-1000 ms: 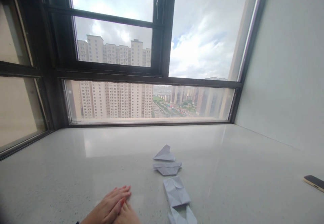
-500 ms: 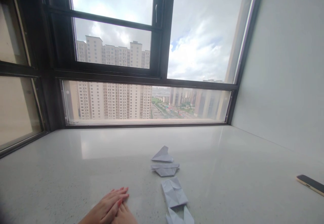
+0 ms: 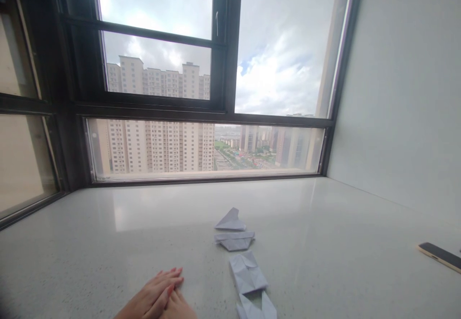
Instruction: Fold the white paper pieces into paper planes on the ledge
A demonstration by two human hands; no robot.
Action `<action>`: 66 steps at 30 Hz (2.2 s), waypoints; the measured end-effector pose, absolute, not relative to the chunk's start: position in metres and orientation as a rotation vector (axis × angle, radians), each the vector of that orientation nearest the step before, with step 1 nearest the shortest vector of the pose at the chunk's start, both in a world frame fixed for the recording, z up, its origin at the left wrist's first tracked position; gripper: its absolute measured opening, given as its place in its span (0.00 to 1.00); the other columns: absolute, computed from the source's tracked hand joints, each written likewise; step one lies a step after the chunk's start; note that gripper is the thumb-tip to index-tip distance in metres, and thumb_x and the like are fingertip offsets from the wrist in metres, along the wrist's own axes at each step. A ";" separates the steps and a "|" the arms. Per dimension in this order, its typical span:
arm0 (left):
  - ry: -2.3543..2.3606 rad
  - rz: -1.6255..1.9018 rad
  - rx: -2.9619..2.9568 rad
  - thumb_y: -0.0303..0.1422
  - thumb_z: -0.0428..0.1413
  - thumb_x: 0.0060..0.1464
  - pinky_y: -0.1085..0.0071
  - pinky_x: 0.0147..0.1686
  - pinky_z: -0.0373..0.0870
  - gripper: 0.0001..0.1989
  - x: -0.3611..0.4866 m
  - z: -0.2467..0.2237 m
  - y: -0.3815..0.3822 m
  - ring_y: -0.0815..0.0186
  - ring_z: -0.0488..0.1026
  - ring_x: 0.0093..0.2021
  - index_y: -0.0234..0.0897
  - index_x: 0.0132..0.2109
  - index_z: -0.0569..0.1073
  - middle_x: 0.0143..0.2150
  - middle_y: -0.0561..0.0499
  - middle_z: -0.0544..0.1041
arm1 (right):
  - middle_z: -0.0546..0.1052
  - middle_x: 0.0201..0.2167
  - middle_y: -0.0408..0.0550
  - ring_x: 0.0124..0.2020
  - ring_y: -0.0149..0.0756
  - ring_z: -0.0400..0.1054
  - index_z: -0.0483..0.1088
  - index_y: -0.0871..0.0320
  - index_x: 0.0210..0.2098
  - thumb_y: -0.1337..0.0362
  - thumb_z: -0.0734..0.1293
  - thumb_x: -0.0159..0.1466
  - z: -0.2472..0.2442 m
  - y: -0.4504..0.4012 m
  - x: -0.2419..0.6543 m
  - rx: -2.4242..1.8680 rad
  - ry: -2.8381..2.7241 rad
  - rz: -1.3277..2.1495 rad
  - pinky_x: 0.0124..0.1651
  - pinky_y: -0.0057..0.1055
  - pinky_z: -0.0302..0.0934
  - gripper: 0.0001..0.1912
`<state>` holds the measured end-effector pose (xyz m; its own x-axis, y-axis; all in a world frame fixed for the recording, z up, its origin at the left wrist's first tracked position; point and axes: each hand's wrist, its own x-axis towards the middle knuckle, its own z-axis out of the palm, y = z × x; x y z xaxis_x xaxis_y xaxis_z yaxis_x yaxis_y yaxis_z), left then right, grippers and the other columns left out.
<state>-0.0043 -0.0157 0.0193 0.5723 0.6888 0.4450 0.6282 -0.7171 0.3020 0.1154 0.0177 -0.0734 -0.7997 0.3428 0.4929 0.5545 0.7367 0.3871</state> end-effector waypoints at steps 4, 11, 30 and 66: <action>1.153 0.771 2.706 0.33 0.42 0.54 0.67 0.48 0.62 0.16 -0.004 0.019 -0.015 0.66 0.67 0.49 0.41 0.45 0.71 0.48 0.50 0.72 | 0.68 0.47 0.58 0.43 0.39 0.66 0.56 0.69 0.53 0.70 0.56 0.61 -0.067 0.013 0.116 -0.714 -2.537 -0.733 0.50 0.34 0.57 0.20; 1.134 0.753 2.715 0.32 0.43 0.54 0.66 0.48 0.62 0.16 -0.004 0.016 -0.014 0.66 0.67 0.49 0.42 0.45 0.70 0.48 0.50 0.71 | 0.67 0.48 0.59 0.45 0.40 0.65 0.56 0.71 0.52 0.70 0.55 0.60 -0.060 0.004 0.116 -0.745 -2.439 -0.739 0.46 0.32 0.61 0.21; 1.182 0.686 2.671 0.32 0.43 0.54 0.63 0.49 0.60 0.16 -0.003 0.019 -0.016 0.65 0.66 0.50 0.41 0.46 0.70 0.49 0.49 0.71 | 0.68 0.47 0.59 0.43 0.41 0.66 0.57 0.71 0.52 0.70 0.56 0.60 -0.058 0.003 0.118 -0.717 -2.449 -0.764 0.47 0.35 0.61 0.21; 1.157 0.800 2.613 0.34 0.43 0.54 0.66 0.49 0.61 0.15 -0.002 0.021 -0.017 0.66 0.67 0.49 0.43 0.45 0.71 0.48 0.51 0.71 | 0.68 0.47 0.60 0.43 0.41 0.66 0.58 0.70 0.51 0.69 0.57 0.59 -0.060 0.002 0.113 -0.786 -2.448 -0.766 0.48 0.36 0.60 0.20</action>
